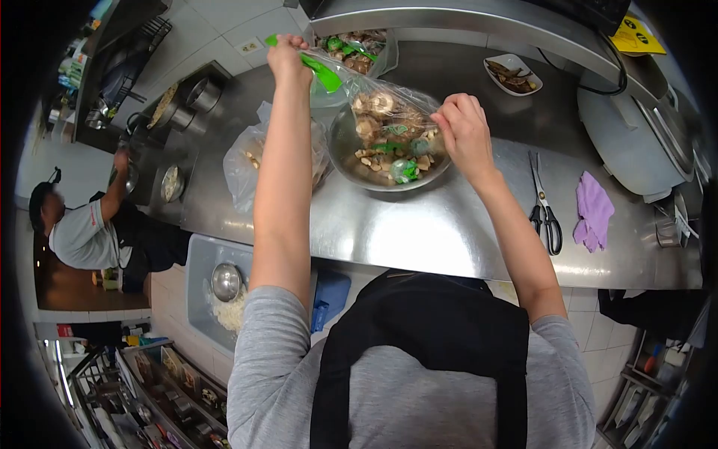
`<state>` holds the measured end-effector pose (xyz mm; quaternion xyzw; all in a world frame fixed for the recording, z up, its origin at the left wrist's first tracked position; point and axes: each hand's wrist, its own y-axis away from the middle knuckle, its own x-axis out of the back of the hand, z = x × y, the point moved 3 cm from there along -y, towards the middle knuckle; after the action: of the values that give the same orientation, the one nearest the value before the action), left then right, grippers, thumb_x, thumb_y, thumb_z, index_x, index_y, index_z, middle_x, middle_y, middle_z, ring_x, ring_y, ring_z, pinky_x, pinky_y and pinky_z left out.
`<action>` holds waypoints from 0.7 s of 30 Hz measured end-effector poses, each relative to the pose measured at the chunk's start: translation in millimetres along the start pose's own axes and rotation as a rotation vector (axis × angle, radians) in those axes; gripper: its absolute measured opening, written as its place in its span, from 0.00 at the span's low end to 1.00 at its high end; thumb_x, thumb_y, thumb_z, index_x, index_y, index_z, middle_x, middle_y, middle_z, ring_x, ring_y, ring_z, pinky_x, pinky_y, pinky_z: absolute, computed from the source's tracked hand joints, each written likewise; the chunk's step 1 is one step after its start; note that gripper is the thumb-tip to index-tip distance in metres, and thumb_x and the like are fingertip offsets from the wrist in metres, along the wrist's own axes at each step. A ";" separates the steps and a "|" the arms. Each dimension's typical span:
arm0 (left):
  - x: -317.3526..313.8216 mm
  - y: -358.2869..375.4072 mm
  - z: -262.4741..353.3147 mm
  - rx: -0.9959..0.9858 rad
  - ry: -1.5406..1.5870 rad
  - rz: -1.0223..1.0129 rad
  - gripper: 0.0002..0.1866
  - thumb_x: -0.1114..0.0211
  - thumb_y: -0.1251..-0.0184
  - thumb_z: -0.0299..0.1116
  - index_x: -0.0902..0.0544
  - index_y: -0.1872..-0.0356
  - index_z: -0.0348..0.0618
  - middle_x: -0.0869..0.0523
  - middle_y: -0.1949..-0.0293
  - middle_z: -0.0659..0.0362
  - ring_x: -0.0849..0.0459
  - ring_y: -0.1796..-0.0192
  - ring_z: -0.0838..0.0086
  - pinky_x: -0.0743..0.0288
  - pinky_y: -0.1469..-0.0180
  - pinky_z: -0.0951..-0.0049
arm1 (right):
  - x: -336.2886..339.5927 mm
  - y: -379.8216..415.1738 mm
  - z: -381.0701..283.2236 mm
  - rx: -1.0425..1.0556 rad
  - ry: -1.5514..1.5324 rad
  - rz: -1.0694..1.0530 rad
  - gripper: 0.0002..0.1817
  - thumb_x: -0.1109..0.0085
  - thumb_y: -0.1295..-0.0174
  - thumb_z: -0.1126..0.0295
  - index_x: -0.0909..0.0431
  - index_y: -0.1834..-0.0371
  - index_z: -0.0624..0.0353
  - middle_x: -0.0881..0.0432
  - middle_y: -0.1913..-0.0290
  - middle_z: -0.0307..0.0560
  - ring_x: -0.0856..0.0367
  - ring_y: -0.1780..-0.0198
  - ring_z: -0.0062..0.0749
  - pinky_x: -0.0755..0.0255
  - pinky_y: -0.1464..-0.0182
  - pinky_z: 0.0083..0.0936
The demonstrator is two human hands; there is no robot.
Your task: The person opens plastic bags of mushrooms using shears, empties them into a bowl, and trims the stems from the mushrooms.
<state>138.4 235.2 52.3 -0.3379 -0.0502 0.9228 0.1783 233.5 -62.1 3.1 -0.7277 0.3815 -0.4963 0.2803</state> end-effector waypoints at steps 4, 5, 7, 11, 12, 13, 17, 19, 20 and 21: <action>-8.9 62.3 53.8 -0.208 -0.341 -0.347 0.06 0.50 0.36 0.30 0.29 0.68 0.38 0.25 0.75 0.58 0.27 0.71 0.75 0.32 0.68 0.76 | 2.0 5.2 -4.8 0.071 0.066 -0.110 0.08 0.39 0.52 0.72 0.28 0.75 0.63 0.28 0.65 0.45 0.30 0.61 0.38 0.37 0.61 0.32; -2.7 80.0 54.4 -0.224 -0.643 -0.509 0.07 0.48 0.36 0.31 0.28 0.66 0.38 0.24 0.71 0.57 0.25 0.67 0.72 0.31 0.63 0.74 | -2.6 16.1 -1.7 0.042 0.050 -0.307 0.09 0.39 0.51 0.70 0.24 0.69 0.63 0.27 0.64 0.47 0.29 0.59 0.39 0.35 0.58 0.33; 16.6 96.7 32.2 -0.278 -1.179 -0.868 0.12 0.44 0.39 0.35 0.27 0.59 0.38 0.22 0.62 0.54 0.23 0.57 0.66 0.30 0.54 0.70 | -7.9 31.2 1.2 -0.164 -0.129 -0.473 0.16 0.41 0.49 0.68 0.24 0.58 0.63 0.26 0.61 0.50 0.27 0.56 0.42 0.33 0.54 0.35; 44.1 95.9 0.5 0.000 -1.524 -1.343 0.25 0.37 0.45 0.38 0.28 0.47 0.39 0.26 0.47 0.48 0.29 0.43 0.58 0.37 0.42 0.64 | 12.4 -10.0 -53.0 -0.189 -0.352 -0.541 0.24 0.42 0.47 0.67 0.30 0.45 0.61 0.23 0.59 0.53 0.22 0.62 0.42 0.28 0.58 0.32; 38.4 86.8 -4.3 -0.009 -1.335 -1.388 0.30 0.38 0.45 0.46 0.28 0.45 0.38 0.25 0.47 0.47 0.27 0.45 0.56 0.35 0.43 0.63 | 14.4 -22.7 -82.5 -0.232 -0.616 -0.638 0.23 0.44 0.44 0.66 0.31 0.45 0.61 0.24 0.53 0.52 0.23 0.58 0.38 0.28 0.56 0.32; 29.3 78.2 -13.3 0.004 -1.326 -1.407 0.30 0.38 0.45 0.46 0.28 0.45 0.38 0.25 0.47 0.47 0.27 0.45 0.56 0.35 0.43 0.63 | 18.2 -35.9 -115.6 -0.108 -0.780 -0.679 0.21 0.48 0.40 0.64 0.32 0.45 0.61 0.26 0.51 0.51 0.24 0.54 0.36 0.29 0.52 0.32; -5.9 38.4 -65.7 0.048 -1.411 -1.163 0.36 0.48 0.45 0.63 0.23 0.51 0.37 0.21 0.52 0.44 0.23 0.48 0.55 0.32 0.45 0.64 | 37.5 -52.8 -219.6 0.232 -1.103 -0.675 0.16 0.52 0.40 0.69 0.36 0.54 0.70 0.30 0.67 0.54 0.26 0.66 0.37 0.32 0.68 0.29; -20.3 36.6 -101.5 0.250 -1.667 -1.142 0.39 0.47 0.47 0.66 0.24 0.49 0.38 0.23 0.49 0.45 0.25 0.46 0.56 0.33 0.44 0.64 | 52.6 -64.1 -227.2 0.127 -1.297 -0.545 0.10 0.54 0.39 0.75 0.35 0.71 0.75 0.34 0.72 0.51 0.30 0.69 0.36 0.31 0.63 0.27; -21.5 39.4 -116.1 0.446 -1.916 -1.089 0.41 0.46 0.50 0.68 0.26 0.47 0.40 0.25 0.46 0.46 0.26 0.44 0.58 0.34 0.43 0.64 | 59.2 -65.6 -230.4 0.121 -1.286 -0.541 0.10 0.54 0.39 0.75 0.35 0.71 0.75 0.34 0.72 0.51 0.30 0.69 0.36 0.31 0.63 0.27; -26.7 49.4 -121.6 0.433 -1.905 -1.098 0.41 0.46 0.50 0.68 0.26 0.47 0.40 0.25 0.46 0.46 0.26 0.44 0.58 0.34 0.43 0.64 | 60.8 -64.7 -229.4 -0.121 -1.364 -0.677 0.10 0.55 0.38 0.72 0.36 0.67 0.71 0.29 0.72 0.53 0.26 0.69 0.40 0.30 0.66 0.30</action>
<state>220.8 176.1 -35.4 0.6123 -0.1467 0.5904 0.5050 49.8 -83.8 165.3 -0.9644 -0.0938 0.0260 0.2461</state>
